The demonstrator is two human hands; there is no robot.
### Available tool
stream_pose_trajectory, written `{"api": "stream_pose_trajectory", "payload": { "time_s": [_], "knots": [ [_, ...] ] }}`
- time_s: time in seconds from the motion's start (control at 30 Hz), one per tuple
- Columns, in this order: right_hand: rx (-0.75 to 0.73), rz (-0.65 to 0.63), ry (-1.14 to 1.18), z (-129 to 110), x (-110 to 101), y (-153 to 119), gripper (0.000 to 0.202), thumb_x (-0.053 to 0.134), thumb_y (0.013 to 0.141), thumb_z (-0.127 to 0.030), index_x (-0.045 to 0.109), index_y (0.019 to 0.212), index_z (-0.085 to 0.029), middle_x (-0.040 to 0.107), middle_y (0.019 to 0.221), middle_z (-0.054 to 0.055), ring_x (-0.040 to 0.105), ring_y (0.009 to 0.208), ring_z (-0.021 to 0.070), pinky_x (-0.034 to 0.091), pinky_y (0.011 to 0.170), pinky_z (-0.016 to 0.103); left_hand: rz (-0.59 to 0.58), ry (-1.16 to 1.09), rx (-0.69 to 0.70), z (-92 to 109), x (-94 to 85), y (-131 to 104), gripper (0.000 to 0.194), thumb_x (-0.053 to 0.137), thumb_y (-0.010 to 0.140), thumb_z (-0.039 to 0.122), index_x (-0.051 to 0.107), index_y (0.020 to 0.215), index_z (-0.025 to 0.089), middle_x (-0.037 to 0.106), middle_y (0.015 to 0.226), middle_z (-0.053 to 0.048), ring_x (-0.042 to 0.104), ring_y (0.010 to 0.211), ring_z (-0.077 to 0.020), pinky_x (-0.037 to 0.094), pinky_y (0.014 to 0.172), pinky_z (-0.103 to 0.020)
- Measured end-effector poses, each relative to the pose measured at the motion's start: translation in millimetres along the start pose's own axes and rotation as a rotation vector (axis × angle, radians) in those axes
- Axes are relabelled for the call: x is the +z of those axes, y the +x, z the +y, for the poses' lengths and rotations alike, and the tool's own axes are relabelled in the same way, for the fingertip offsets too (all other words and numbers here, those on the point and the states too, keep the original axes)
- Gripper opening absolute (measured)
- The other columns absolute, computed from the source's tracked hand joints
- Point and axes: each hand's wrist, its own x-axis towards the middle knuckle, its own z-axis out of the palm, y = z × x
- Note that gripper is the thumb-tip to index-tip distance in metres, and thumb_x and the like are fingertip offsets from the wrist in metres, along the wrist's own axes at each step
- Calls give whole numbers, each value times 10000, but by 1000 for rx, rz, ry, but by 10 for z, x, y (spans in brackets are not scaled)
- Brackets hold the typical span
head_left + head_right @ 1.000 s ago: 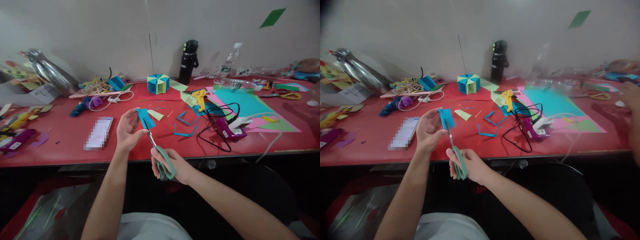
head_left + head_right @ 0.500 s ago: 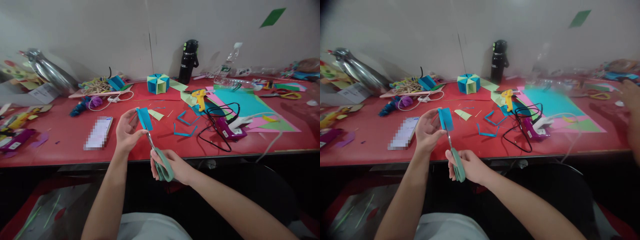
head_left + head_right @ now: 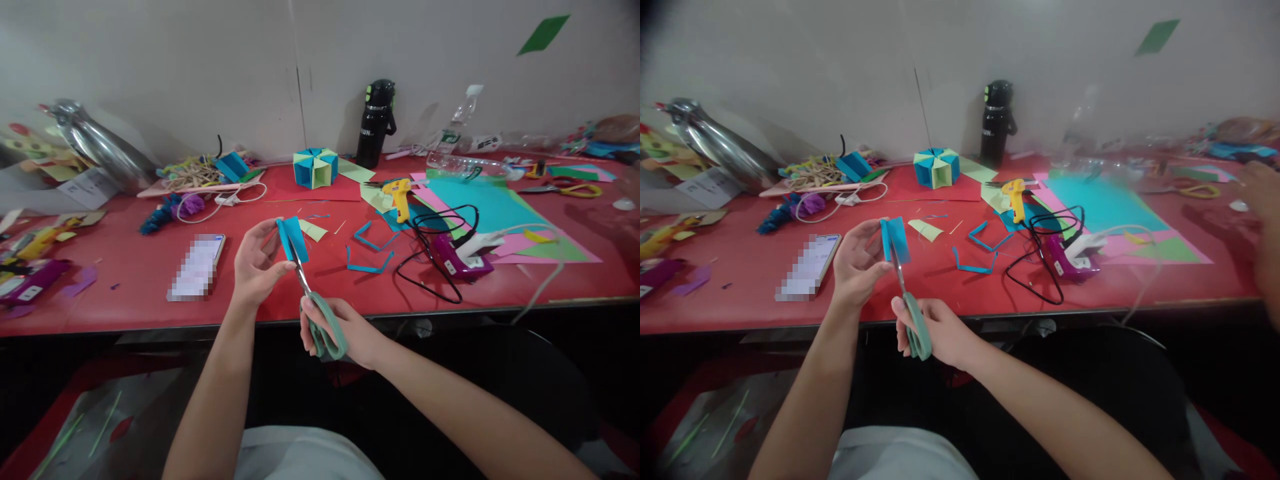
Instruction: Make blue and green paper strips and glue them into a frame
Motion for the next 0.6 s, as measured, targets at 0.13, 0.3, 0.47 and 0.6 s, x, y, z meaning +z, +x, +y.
{"api": "stream_pose_trajectory", "payload": {
  "time_s": [0.13, 0.3, 0.47, 0.6],
  "knots": [
    [-16, 21, -7, -12, 23, 18, 600, 579, 885, -741, 606, 719, -165, 618, 600, 2, 571, 522, 99, 450, 551, 217, -23, 5, -3, 8, 7, -2, 767, 948, 663, 262, 605, 1349, 261, 595, 1444, -127, 616, 1320, -310, 512, 1138, -440],
    [-36, 61, -32, -41, 49, 43, 638, 577, 866, -766, 602, 660, -163, 601, 576, 6, 553, 519, 99, 426, 541, 220, -29, 9, 38, 6, 21, 3, 769, 951, 654, 241, 621, 1348, 257, 617, 1407, -114, 613, 1323, -290, 518, 1132, -404],
    [-50, 86, -45, -85, 89, 54, 640, 579, 864, -764, 603, 646, -162, 588, 563, 1, 549, 515, 100, 419, 542, 226, -40, 18, 23, 24, 28, 1, 764, 952, 658, 271, 614, 1343, 251, 609, 1419, -132, 613, 1323, -319, 513, 1138, -451],
    [-24, 104, -55, -124, 119, 46, 648, 618, 837, -761, 584, 597, -160, 558, 519, -7, 522, 488, 90, 396, 512, 218, -30, 16, 18, 23, 24, -4, 780, 956, 645, 243, 613, 1345, 253, 610, 1430, -128, 623, 1312, -301, 503, 1150, -440]
  ]
}}
